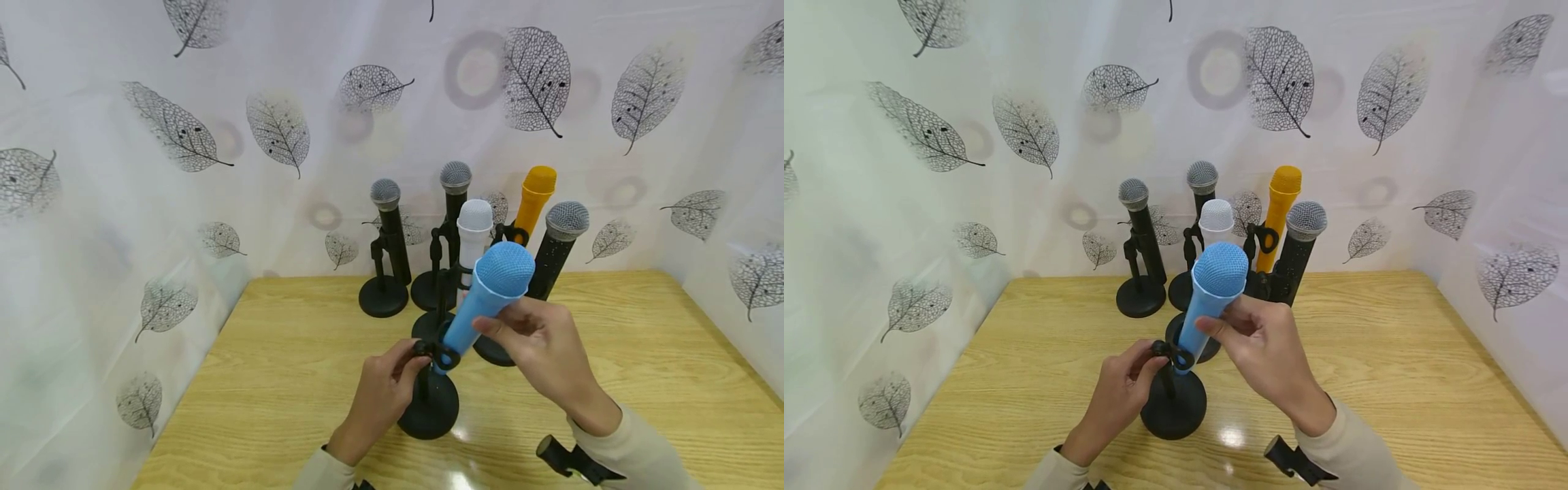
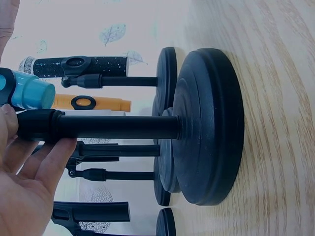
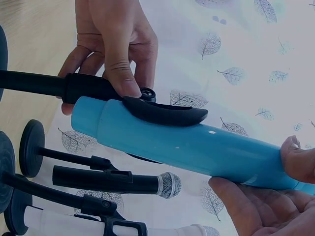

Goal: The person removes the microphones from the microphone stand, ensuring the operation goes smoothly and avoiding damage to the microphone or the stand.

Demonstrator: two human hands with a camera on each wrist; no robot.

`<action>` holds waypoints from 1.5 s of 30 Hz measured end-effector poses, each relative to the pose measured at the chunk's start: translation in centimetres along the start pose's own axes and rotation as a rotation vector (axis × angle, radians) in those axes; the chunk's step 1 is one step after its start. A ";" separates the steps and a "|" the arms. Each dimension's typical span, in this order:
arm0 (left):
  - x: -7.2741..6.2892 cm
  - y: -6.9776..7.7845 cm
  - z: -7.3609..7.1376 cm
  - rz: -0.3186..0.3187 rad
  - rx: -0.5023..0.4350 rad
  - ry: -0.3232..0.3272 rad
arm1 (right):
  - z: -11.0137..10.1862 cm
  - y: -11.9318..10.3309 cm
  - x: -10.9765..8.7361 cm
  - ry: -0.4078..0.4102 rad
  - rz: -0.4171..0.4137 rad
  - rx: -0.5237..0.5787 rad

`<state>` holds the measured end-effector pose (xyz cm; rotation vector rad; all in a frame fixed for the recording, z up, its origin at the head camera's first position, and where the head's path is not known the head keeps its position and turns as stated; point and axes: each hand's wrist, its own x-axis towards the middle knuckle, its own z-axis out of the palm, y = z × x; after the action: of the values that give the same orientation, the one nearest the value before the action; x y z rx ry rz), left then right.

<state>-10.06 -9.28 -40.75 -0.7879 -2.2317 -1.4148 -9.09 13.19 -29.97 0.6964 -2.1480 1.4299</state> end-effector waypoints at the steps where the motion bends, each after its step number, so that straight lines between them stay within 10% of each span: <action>1: 0.0 0.0 0.0 0.003 0.001 0.001 | -0.1 0.0 0.0 0.006 -0.002 -0.003; 24: -0.1 -0.1 0.0 -0.012 -0.019 0.001 | -1.9 -1.4 0.9 0.069 0.000 0.034; 37: -0.1 0.1 0.1 -0.035 -0.015 -0.001 | -3.3 -1.9 1.1 0.103 -0.154 0.409; 45: 0.0 0.3 -0.1 -0.035 0.000 0.003 | -4.6 -2.0 0.7 0.133 -0.163 0.444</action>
<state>-9.88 -9.28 -40.50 -0.7494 -2.2540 -1.4315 -7.86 16.72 -26.54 0.8806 -1.6442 1.8240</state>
